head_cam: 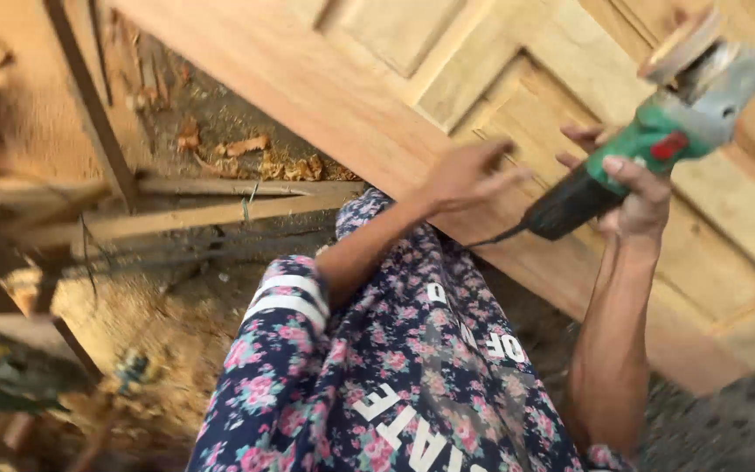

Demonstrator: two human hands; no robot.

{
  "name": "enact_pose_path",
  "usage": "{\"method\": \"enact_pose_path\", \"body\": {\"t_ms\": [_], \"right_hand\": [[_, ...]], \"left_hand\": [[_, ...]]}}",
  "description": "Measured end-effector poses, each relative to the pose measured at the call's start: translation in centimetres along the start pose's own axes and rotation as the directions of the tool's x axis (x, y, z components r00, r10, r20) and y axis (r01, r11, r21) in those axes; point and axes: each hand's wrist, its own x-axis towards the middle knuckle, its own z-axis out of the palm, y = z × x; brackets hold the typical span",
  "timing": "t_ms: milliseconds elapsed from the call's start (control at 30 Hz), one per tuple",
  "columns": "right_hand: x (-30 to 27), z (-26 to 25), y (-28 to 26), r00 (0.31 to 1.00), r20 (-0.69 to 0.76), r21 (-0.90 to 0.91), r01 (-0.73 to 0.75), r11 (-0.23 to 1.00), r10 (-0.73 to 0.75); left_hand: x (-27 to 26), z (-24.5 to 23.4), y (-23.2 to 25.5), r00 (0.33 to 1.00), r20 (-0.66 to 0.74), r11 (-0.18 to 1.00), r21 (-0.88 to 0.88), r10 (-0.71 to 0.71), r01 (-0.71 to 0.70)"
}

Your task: Sanding a wooden door using an angle grinder with a sanding disc to smooth the surface.

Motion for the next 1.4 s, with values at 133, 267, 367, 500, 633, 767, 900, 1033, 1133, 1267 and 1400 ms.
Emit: {"method": "enact_pose_path", "body": {"t_ms": [133,267,367,500,633,767,900,1033,1133,1267,1400], "right_hand": [[-0.4,-1.1,-2.5,0.945,-0.314,0.129,0.134,0.983,-0.088],[-0.9,-4.0,-2.3,0.84,-0.459,0.037,0.342,0.939,-0.288],[-2.2,-4.1,-1.5,0.781,-0.542,0.021,0.381,0.924,-0.31],[-3.1,2.1,-4.9,0.77,-0.584,0.041,0.344,0.938,-0.257],[-3.2,2.3,-4.7,0.791,-0.548,0.014,0.333,0.943,-0.271],[-0.8,3.5,-5.8,0.841,-0.499,-0.043,0.215,0.976,-0.207],[0.3,5.8,-6.5,0.846,-0.501,-0.037,0.192,0.981,-0.184],[0.3,5.4,-6.0,0.892,-0.411,0.005,0.207,0.978,-0.187],[0.7,3.8,-5.0,0.891,-0.415,0.025,0.21,0.977,-0.181],[0.3,0.6,-4.5,0.932,-0.353,0.144,0.141,0.98,-0.082],[0.9,-3.0,-5.0,0.965,-0.262,0.311,0.06,0.949,0.025]], "left_hand": [[0.2,-0.8,-12.4,0.871,-0.043,0.841,0.288,0.49,-0.459],[0.2,-0.6,-12.6,0.895,0.187,0.689,0.582,0.404,-0.432],[-0.4,-0.9,-13.2,0.915,0.229,0.72,0.565,0.333,-0.403],[0.2,-2.1,-11.1,0.88,0.21,0.675,0.574,0.425,-0.463],[0.1,-1.7,-12.0,0.894,0.209,0.689,0.576,0.396,-0.44],[0.2,-1.5,-13.4,0.905,0.196,0.688,0.595,0.379,-0.417],[0.3,-1.9,-11.8,0.864,0.133,0.685,0.556,0.486,-0.471],[0.6,-1.8,-11.5,0.866,0.132,0.676,0.573,0.482,-0.463],[0.9,-1.6,-11.9,0.807,-0.034,0.703,0.514,0.589,-0.492],[0.4,-0.6,-12.4,0.795,-0.094,0.718,0.502,0.599,-0.481],[-1.3,1.9,-7.8,0.833,-0.418,0.904,0.374,0.363,-0.207]]}}
